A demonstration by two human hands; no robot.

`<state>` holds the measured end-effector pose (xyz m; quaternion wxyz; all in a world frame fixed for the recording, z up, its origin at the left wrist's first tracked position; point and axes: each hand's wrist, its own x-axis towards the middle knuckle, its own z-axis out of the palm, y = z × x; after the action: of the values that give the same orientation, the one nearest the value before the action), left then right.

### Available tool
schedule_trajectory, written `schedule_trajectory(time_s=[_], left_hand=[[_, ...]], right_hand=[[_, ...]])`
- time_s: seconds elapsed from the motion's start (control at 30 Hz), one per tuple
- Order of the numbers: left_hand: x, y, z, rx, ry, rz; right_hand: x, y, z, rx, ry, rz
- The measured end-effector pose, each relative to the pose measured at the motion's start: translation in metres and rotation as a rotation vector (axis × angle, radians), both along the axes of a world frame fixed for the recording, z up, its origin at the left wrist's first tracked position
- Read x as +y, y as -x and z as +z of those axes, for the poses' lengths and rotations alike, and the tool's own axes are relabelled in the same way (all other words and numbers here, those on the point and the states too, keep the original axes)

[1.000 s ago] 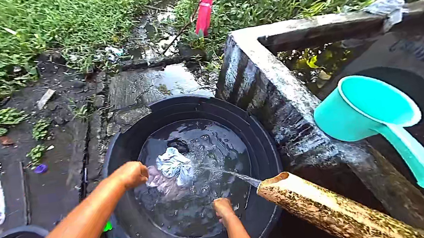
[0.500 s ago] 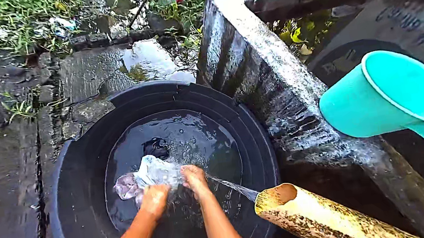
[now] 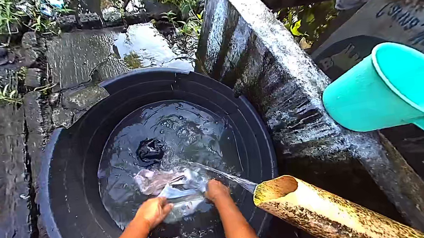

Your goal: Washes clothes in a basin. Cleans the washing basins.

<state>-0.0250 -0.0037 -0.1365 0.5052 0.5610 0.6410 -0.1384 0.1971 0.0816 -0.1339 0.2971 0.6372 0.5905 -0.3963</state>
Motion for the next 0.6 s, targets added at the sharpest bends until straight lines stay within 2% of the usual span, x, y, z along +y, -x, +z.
schedule_trajectory(time_s=[0.07,0.13,0.2,0.27,0.37,0.47,0.6], left_hand=[[0.012,0.008,0.014,0.036,-0.173,0.057],[0.016,-0.004,0.012,-0.046,-0.515,0.096],[0.024,-0.03,0.003,-0.185,-0.634,0.058],[0.034,-0.057,-0.006,-0.19,-0.499,-0.016],[0.028,-0.078,-0.011,0.017,-0.2,-0.09],[-0.002,-0.064,-0.015,0.124,-0.01,-0.125],[-0.021,-0.031,0.0,0.263,0.133,-0.231]], right_hand=[[0.009,0.002,0.025,-0.063,0.055,-0.004],[0.021,0.007,0.048,-0.032,0.022,-0.036],[0.025,0.014,0.044,0.032,-0.084,-0.165],[0.019,0.022,0.024,0.05,-0.185,-0.289],[-0.005,0.016,-0.007,0.065,-0.19,-0.336],[-0.022,-0.001,-0.017,0.07,-0.08,-0.375],[-0.034,0.001,-0.011,0.035,-0.098,-0.439]])
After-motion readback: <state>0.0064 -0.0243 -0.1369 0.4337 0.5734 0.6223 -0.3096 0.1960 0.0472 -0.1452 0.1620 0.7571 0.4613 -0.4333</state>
